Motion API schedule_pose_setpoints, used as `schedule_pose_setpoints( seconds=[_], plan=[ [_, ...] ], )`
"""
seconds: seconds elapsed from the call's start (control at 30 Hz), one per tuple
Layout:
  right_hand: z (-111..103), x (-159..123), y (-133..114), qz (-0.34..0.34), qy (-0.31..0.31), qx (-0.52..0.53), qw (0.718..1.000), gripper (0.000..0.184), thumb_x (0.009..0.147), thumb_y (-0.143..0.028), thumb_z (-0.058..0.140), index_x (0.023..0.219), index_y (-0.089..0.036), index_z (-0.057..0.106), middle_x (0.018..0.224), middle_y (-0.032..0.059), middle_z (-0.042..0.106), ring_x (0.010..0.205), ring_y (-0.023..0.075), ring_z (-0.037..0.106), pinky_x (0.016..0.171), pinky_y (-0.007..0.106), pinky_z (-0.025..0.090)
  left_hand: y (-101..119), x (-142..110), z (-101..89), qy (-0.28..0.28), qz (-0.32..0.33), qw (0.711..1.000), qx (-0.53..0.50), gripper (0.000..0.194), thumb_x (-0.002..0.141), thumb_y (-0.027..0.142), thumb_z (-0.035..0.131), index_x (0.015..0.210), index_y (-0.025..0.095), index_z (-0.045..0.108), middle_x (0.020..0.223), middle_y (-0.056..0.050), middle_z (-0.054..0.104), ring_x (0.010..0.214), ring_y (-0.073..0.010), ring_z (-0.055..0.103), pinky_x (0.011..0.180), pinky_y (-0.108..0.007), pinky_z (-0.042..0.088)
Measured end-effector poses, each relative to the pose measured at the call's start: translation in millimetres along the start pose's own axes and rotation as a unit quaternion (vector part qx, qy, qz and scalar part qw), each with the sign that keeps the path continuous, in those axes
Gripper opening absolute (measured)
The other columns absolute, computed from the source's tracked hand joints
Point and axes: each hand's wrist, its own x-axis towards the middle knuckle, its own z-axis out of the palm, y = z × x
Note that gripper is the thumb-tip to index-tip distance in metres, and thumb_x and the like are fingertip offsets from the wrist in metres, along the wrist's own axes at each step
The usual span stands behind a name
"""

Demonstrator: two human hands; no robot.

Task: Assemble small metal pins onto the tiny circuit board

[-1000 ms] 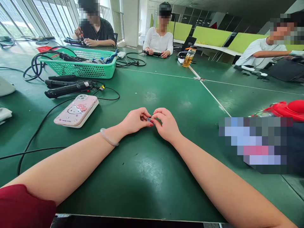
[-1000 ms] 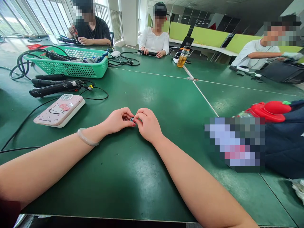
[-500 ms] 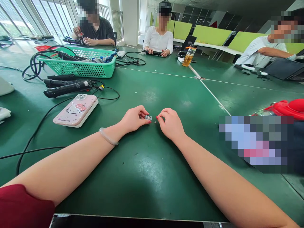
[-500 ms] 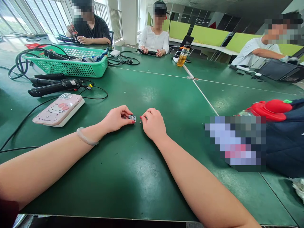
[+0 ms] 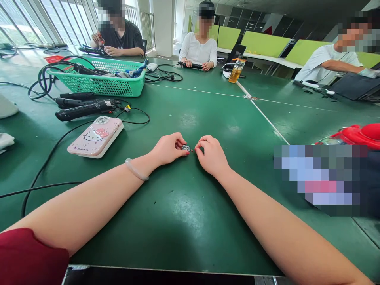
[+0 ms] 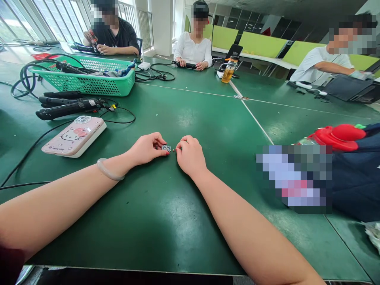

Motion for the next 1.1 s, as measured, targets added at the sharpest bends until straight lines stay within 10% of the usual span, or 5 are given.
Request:
schedule_pose_setpoints(
  seconds=[1.1],
  plan=[
    [-5,0,-5,-0.171,0.103,0.038,0.979,0.016,0.088,-0.020,0.052,0.084,-0.020,0.067,0.115,0.0084,0.054,0.095,0.0208,0.049,0.088,0.040,0.045,1,-1,1.5,-0.017,0.028,0.996,-0.088,0.033,0.059,0.029,0.079,0.076,0.017,0.054,0.069,0.001,0.061,0.061,-0.0099,0.054,0.062,-0.026,0.043]
  ],
)
